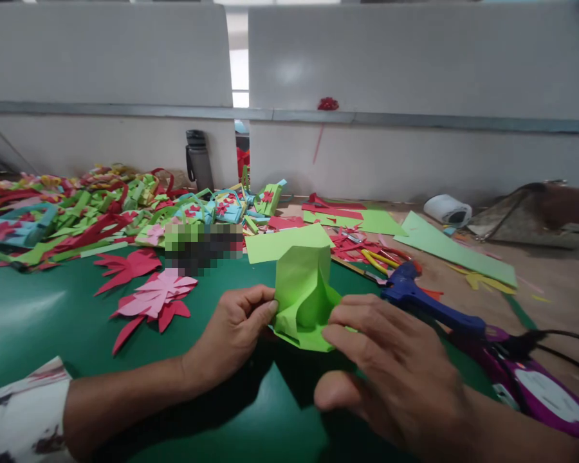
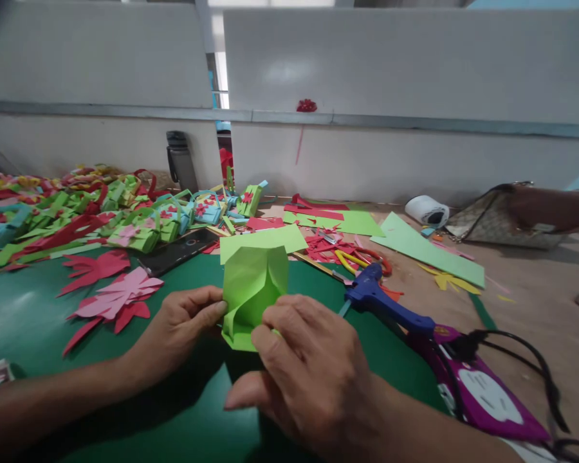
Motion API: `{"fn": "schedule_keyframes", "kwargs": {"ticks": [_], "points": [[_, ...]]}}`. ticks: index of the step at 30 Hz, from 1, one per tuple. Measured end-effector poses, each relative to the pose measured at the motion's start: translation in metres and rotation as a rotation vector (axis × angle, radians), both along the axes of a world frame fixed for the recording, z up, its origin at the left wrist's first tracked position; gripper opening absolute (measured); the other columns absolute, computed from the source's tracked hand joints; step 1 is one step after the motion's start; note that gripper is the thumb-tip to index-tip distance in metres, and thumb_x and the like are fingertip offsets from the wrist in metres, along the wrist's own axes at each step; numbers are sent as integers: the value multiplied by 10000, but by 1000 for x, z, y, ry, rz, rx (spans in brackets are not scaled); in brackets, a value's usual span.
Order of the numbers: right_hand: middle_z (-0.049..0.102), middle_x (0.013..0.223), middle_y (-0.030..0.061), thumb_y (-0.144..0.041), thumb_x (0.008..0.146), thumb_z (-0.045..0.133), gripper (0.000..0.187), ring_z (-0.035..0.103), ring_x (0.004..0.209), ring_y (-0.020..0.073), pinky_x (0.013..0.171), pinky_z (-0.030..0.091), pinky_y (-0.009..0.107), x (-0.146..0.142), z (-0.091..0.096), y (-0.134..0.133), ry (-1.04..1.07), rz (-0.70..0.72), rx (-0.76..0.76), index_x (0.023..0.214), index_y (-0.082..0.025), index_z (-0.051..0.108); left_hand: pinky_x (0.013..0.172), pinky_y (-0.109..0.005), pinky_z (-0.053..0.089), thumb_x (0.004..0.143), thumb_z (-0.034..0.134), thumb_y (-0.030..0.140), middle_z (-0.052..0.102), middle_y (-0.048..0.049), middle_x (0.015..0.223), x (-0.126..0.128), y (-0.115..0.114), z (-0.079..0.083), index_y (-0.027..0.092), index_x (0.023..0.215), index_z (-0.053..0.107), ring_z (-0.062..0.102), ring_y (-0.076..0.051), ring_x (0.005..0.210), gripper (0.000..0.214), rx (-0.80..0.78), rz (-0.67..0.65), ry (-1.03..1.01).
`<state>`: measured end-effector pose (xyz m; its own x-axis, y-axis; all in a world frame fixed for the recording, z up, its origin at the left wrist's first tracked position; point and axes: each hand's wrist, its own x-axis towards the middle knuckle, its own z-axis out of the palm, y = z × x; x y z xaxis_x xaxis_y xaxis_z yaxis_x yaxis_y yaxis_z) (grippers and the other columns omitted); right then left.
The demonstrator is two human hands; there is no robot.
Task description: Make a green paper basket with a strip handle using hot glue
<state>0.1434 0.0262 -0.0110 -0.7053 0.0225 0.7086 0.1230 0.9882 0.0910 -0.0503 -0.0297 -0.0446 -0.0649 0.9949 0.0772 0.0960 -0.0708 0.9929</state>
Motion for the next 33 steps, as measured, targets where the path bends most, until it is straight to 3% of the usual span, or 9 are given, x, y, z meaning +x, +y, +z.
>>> {"fn": "schedule_keyframes", "kwargs": {"ticks": [5,8,17,22,25,27,30,33], "points": [[598,746,63,-232,859,580,103,542,716,193,634,440,328,-5,-11,-1,-144,-80,-172,820,-139,601,607,-217,474,874,495,270,591,-11,737,4,-2,-3,122,843,618,533,-115,647,195,30,-62,-10],[551,706,41,-169,866,548,123,480,659,163,571,373,288,-8,-13,-3,-186,-100,-282,754,-152,597,587,-197,443,882,473,234,572,0,715,6,-5,-4,126,842,637,503,-106,632,200,90,-81,68],[537,747,18,-140,842,545,152,457,699,148,606,329,274,-8,-13,-5,-294,-86,-590,696,-180,563,497,-155,318,887,453,148,452,52,588,4,-6,-6,127,773,594,378,-67,527,183,285,-81,318],[492,679,-2,-114,832,554,218,422,659,134,587,303,269,-9,-15,-4,-197,-86,-538,626,-170,513,485,-180,283,893,407,126,368,60,568,1,-9,-4,140,708,535,318,-73,504,225,361,-137,450],[515,692,5,-114,848,543,170,443,673,139,609,315,281,-9,-16,-4,-150,-61,-457,687,-171,545,540,-186,347,905,375,134,493,20,641,-2,-12,-2,133,817,547,418,-89,549,193,452,-265,502],[529,696,13,-113,852,542,159,452,675,141,619,321,288,-8,-15,-5,-128,-47,-421,703,-165,560,609,-197,393,890,458,174,583,-27,746,-3,-13,-2,118,930,552,504,-114,632,117,547,-310,524],[541,690,24,-114,859,535,188,461,673,143,616,324,293,-8,-14,-6,-117,-46,-438,678,-154,570,649,-192,415,836,582,171,610,-40,786,-2,-11,-9,115,951,556,540,-124,682,130,626,-275,551],[572,731,42,-139,876,524,178,488,709,157,631,339,299,-7,-15,-8,-129,-41,-499,716,-153,601,644,-168,414,855,541,113,600,-17,762,0,-8,-16,131,912,559,532,-100,657,63,604,-240,558]]}}
